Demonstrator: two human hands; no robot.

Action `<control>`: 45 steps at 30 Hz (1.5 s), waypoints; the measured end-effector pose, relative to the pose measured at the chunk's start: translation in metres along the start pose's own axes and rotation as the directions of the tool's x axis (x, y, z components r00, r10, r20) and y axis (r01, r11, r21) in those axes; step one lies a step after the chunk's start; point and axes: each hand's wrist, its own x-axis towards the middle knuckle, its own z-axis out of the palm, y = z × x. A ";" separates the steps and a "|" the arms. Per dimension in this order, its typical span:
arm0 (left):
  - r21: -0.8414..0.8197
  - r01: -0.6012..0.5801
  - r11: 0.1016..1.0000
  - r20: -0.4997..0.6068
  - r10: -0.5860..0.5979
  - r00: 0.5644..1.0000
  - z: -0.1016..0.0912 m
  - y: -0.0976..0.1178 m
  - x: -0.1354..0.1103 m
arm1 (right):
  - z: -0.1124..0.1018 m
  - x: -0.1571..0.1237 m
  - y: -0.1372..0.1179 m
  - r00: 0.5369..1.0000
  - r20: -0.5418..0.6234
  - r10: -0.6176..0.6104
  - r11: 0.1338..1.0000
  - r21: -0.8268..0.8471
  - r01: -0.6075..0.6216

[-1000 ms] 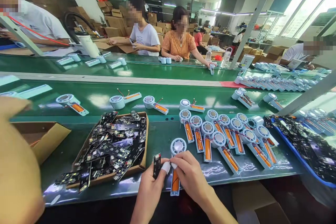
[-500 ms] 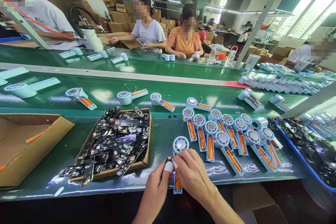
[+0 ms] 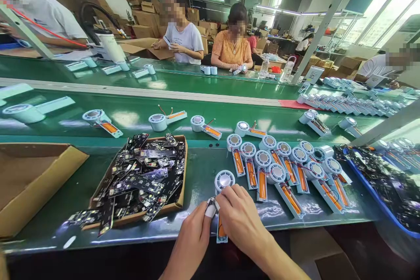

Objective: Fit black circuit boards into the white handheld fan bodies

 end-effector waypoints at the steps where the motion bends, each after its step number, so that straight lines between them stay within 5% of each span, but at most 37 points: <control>1: 0.026 -0.017 1.000 -0.009 0.017 1.000 0.000 0.000 0.000 | 0.000 0.000 0.000 1.000 0.003 -0.003 1.000 -0.004 0.003; 7: 0.133 -0.136 0.982 0.100 0.123 0.987 -0.012 -0.005 0.006 | -0.006 0.000 0.010 0.998 0.048 0.033 0.991 0.132 -0.039; 14: 0.093 -0.110 0.990 0.251 0.083 0.964 -0.026 -0.004 0.013 | -0.012 0.008 0.021 0.995 0.080 -0.063 0.952 0.303 0.036; 18: 0.083 -0.099 0.992 0.197 0.081 0.977 -0.022 -0.002 0.012 | -0.017 0.006 0.025 0.998 0.056 0.005 0.918 0.396 -0.027; 22: 0.022 -0.006 1.000 -0.003 0.006 1.000 -0.009 -0.009 0.003 | -0.028 -0.013 0.032 0.947 0.004 0.322 0.795 0.541 -0.273; 26: 0.000 0.112 0.994 -0.134 -0.111 0.985 -0.001 -0.014 -0.006 | -0.037 -0.031 0.032 0.917 0.229 0.328 0.778 0.485 -0.400; 29: -0.047 0.188 0.981 -0.123 -0.192 0.974 -0.003 -0.010 -0.008 | -0.038 -0.033 0.031 0.920 0.285 0.271 0.782 0.492 -0.383; 34: -0.083 0.168 0.982 -0.087 -0.176 0.981 -0.010 -0.003 -0.008 | -0.038 -0.017 0.038 0.923 0.165 0.348 0.722 0.581 -0.376; 37: -0.072 0.143 0.987 -0.089 -0.149 0.985 -0.011 0.000 -0.009 | -0.036 -0.005 0.041 0.951 0.132 0.279 0.698 0.653 -0.295; 42: -0.128 0.132 0.983 -0.059 -0.141 0.988 -0.010 0.008 -0.008 | -0.026 0.004 0.033 0.996 -0.077 0.035 0.876 0.482 0.006; 45: -0.198 0.167 0.966 -0.027 -0.175 0.984 -0.008 0.011 -0.008 | -0.013 0.003 0.018 0.989 -0.028 0.146 0.801 0.590 -0.102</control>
